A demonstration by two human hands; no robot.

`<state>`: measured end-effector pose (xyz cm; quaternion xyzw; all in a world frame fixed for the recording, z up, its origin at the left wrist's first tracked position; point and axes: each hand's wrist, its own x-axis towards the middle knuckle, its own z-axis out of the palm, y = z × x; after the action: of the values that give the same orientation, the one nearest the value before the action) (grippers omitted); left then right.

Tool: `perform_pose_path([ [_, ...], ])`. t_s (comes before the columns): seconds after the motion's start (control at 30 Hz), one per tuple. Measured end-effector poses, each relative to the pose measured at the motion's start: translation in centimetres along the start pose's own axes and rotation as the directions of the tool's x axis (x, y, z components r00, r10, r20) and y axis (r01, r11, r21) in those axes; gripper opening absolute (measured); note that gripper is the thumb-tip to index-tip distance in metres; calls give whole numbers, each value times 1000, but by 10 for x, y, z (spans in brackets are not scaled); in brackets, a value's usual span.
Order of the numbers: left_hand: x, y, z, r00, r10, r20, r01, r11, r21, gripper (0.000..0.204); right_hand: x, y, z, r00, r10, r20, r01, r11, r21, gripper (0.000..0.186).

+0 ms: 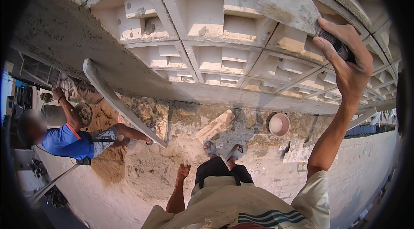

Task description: The person applies plaster to a ceiling grid using a trowel and smooths the surface with a brush. Another person is visible in the background working on a wall.

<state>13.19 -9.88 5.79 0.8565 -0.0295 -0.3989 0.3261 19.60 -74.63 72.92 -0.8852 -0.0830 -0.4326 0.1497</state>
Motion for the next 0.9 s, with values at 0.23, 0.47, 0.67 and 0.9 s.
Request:
perform_pose_path([
  [0.23,-6,14,-6,981,150,126,-127,977,-172,29,7,-9,0,999,-25,42,28,997,-68,39],
  [0.47,-15,-13,8,997,59,41,-34,895,-444,5,15,-6,18,997,-76,18,76,997,2,39],
  [0.67,-3,-6,10,983,183,-8,-167,881,-443,14,7,-7,3,999,-28,19,29,996,-79,38],
  [0.9,-12,3,-3,980,81,181,70,713,-697,15,14,-9,13,995,-97,2,97,993,-73,38],
])
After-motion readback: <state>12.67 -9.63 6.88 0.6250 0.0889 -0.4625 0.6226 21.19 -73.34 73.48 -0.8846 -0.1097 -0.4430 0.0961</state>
